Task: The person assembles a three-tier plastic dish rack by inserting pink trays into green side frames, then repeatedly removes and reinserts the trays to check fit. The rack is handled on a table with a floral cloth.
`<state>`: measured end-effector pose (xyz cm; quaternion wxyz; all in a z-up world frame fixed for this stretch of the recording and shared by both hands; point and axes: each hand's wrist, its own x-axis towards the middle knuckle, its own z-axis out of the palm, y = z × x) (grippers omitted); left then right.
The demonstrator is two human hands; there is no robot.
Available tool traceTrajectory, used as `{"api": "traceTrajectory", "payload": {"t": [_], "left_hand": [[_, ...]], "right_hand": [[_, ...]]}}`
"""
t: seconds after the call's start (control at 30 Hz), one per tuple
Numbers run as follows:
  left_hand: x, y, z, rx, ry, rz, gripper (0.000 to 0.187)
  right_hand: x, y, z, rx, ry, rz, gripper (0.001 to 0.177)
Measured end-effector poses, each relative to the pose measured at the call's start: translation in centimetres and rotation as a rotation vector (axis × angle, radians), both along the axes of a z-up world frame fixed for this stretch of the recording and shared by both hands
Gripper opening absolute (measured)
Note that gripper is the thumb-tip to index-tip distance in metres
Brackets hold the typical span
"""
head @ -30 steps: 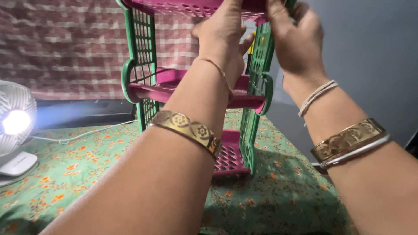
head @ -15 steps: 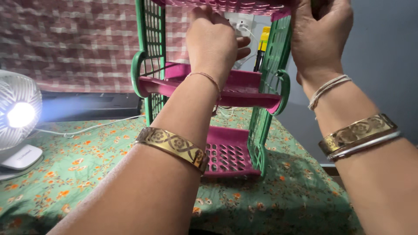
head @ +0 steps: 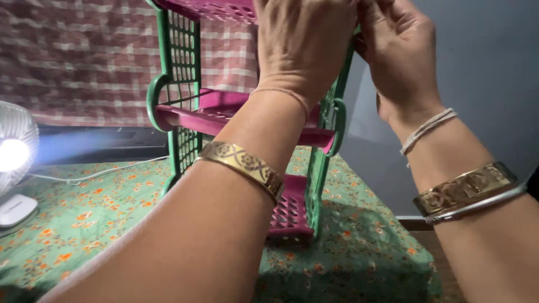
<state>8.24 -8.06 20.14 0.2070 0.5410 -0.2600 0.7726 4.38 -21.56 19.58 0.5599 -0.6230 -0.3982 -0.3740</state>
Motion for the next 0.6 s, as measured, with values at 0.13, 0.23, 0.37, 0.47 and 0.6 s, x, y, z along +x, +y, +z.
{"api": "traceTrajectory", "payload": {"t": [0.13, 0.23, 0.37, 0.47, 0.6], "left_hand": [[0.2, -0.3, -0.9, -0.077, 0.005, -0.015, 0.006], [0.2, 0.0, -1.1, -0.074, -0.003, -0.015, 0.005], [0.1, 0.1, -1.3, -0.094, 0.005, -0.003, 0.005], [-0.1, 0.0, -1.6, -0.097, 0.025, 0.018, 0.004], [-0.5, 0.1, -2.1, -0.080, 0.025, 0.022, 0.007]], "right_hand": [[-0.4, -0.8, 0.5, -0.088, 0.029, -0.026, 0.019], [0.4, -1.3, 0.4, -0.085, -0.055, -0.049, 0.018], [1.4, -1.6, -0.2, -0.052, -0.101, -0.019, 0.017], [1.5, -1.5, -0.4, -0.032, -0.115, -0.040, 0.016], [1.0, -0.8, -0.8, -0.024, -0.150, -0.104, 0.016]]}}
